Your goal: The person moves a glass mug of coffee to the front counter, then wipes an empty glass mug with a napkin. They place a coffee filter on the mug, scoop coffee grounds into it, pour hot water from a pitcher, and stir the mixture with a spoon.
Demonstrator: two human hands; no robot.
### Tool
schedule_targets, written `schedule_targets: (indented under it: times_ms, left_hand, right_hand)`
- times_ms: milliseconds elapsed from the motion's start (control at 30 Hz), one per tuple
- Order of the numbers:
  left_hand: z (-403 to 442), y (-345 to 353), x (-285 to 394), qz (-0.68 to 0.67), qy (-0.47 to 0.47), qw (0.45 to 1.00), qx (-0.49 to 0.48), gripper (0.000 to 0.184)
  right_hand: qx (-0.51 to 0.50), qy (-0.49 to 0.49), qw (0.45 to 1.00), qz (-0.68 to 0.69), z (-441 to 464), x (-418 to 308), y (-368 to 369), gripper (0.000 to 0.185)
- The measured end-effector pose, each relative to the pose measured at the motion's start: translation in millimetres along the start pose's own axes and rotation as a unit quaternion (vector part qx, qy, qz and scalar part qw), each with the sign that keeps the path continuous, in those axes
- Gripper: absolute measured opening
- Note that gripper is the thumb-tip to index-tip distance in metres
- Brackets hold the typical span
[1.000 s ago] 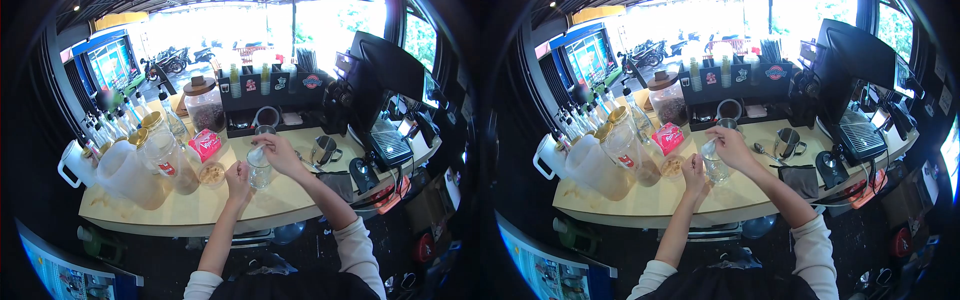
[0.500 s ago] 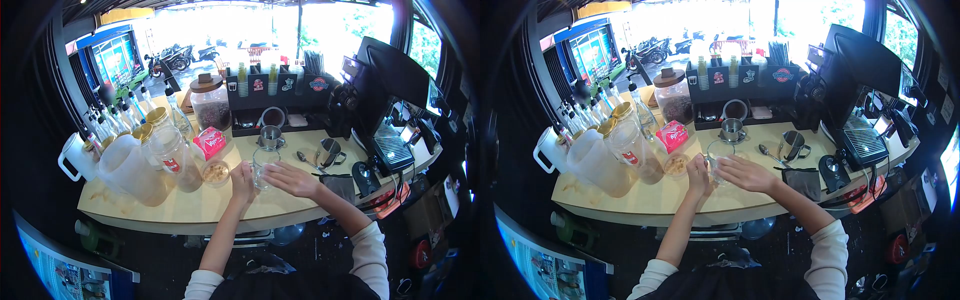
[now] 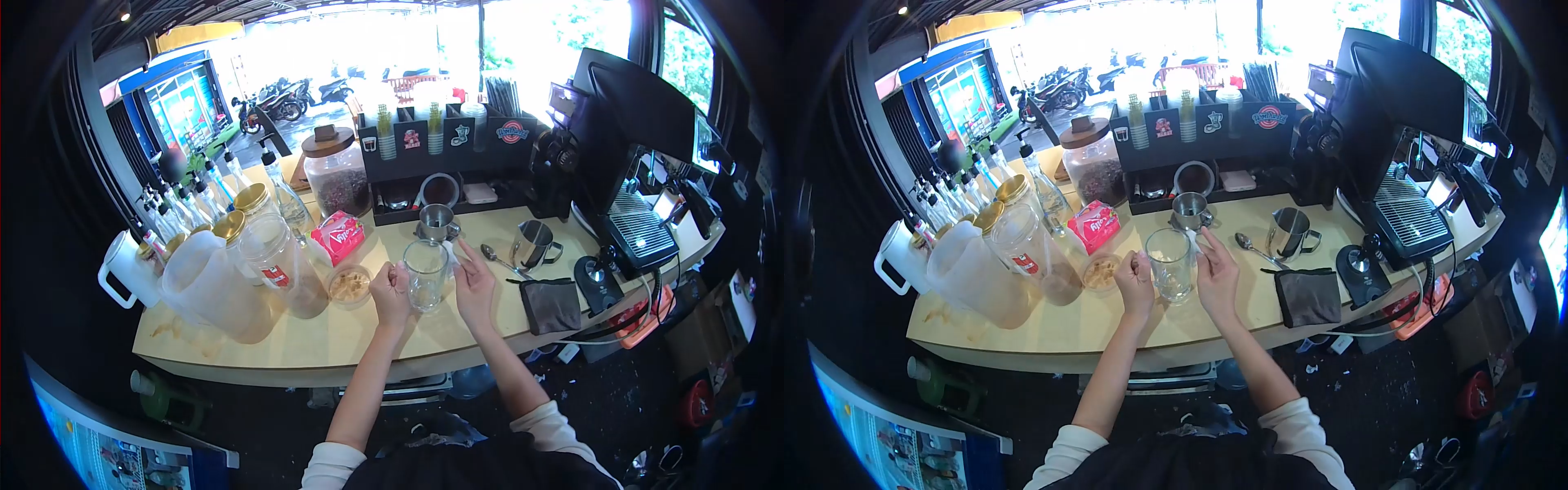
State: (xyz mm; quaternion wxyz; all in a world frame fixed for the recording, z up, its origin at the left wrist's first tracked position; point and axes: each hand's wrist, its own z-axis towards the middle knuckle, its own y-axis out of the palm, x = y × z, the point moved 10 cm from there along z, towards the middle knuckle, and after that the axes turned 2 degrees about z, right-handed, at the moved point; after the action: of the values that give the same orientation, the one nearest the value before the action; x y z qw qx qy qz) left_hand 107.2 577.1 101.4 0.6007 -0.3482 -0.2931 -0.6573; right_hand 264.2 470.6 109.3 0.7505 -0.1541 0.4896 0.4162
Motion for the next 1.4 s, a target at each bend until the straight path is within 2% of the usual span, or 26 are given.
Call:
schedule_targets:
  times_ms: [67,133,167,233,267,333,400,467,500,667,767,800,867,900,1033,1100,1133,1167,1200,1233,1300,1333,1400]
  left_hand:
    - [0.2,-0.5,1.2,-0.002,0.000,1.000,0.009,0.046]
    - [-1.7,-0.3,3.5,-0.005,0.001,1.000,0.007,0.046]
    - [-2.9,-0.8,4.1,-0.007,0.004,1.000,0.006,0.046]
    - [-6.3,-0.1,4.2,-0.010,-0.003,1.000,0.006,0.045]
    - [-7.4,1.7,7.3,-0.015,-0.009,1.000,0.005,0.044]
    - [-13.3,11.4,14.2,-0.013,-0.025,1.000,-0.008,0.042]
    - [-16.6,20.8,27.0,-0.009,-0.041,0.999,-0.023,0.041]
    - [-19.2,33.0,36.2,-0.064,-0.051,0.995,-0.061,0.038]
    - [-20.0,33.7,30.0,-0.068,-0.082,0.992,-0.073,0.040]
    - [-17.8,33.8,18.4,-0.042,-0.086,0.991,-0.092,0.043]
    - [-18.6,31.7,19.2,-0.026,-0.095,0.990,-0.097,0.045]
    - [-18.5,30.3,20.2,-0.016,-0.096,0.991,-0.096,0.045]
    - [-18.5,30.5,28.2,-0.016,-0.079,0.992,-0.093,0.046]
    - [-18.8,30.2,33.0,-0.016,-0.063,0.994,-0.088,0.046]
    - [-18.5,24.6,5.5,-0.063,-0.104,0.989,-0.088,0.046]
    - [-19.1,19.3,-14.8,-0.123,-0.161,0.976,-0.081,0.046]
    - [-18.2,15.4,-18.2,-0.124,-0.157,0.976,-0.080,0.046]
    - [-17.0,9.5,-16.2,-0.127,-0.135,0.980,-0.076,0.046]
    - [-14.1,4.8,-14.5,-0.129,-0.112,0.982,-0.074,0.046]
    - [-11.2,2.2,-17.0,-0.130,-0.109,0.983,-0.073,0.046]
    - [-11.0,-8.6,-14.0,-0.087,-0.072,0.991,-0.069,0.046]
    - [-10.7,-13.2,-16.4,-0.086,-0.073,0.991,-0.069,0.046]
    - [-11.1,-17.3,-36.7,-0.121,-0.149,0.979,-0.073,0.042]
  right_hand:
    - [0.029,-0.010,0.999,-0.017,-14.6,-2.8,-2.3,0.043]
    - [0.079,-0.083,0.989,-0.092,-29.7,-17.6,-3.3,0.041]
    - [0.078,-0.082,0.989,-0.092,-33.9,-18.2,-2.9,0.041]
    - [0.086,-0.173,0.961,-0.198,-42.8,-39.4,2.1,0.038]
    - [0.085,-0.174,0.961,-0.198,-42.2,-38.6,2.5,0.038]
    - [0.089,-0.273,0.928,-0.239,-48.4,-52.3,8.2,0.038]
    - [0.094,-0.290,0.923,-0.235,-47.3,-50.6,15.4,0.039]
    - [0.098,-0.305,0.919,-0.231,-48.2,-53.4,17.1,0.040]
    - [0.080,-0.306,0.921,-0.228,-45.6,-55.0,20.6,0.038]
    - [0.033,-0.340,0.899,-0.273,-41.4,-59.1,8.4,0.033]
    - [0.148,-0.319,0.900,-0.257,-25.7,-74.7,-23.5,0.029]
    - [0.148,-0.319,0.900,-0.256,-24.5,-75.0,-22.2,0.029]
    - [0.106,-0.314,0.917,-0.223,-22.0,-73.5,-11.3,0.024]
    - [0.054,-0.312,0.912,-0.262,-24.1,-70.0,4.4,0.027]
    - [0.030,-0.336,0.916,-0.220,-24.3,-60.5,9.6,0.029]
    - [0.062,-0.216,0.963,-0.152,-17.7,-28.1,-7.1,0.033]
    - [0.061,-0.219,0.962,-0.151,-20.3,-18.6,-8.3,0.033]
    - [0.056,-0.093,0.994,-0.032,-15.0,11.0,-13.5,0.034]
    - [0.047,0.035,0.994,0.087,-13.4,42.2,-13.0,0.036]
    - [0.047,0.033,0.994,0.088,-11.5,46.0,-16.2,0.036]
    - [0.019,0.113,0.984,0.140,-13.7,48.0,-9.8,0.042]
    - [0.019,0.115,0.983,0.141,-12.2,44.4,-11.2,0.042]
    - [0.030,0.172,0.934,0.312,-11.3,49.7,-10.2,0.046]
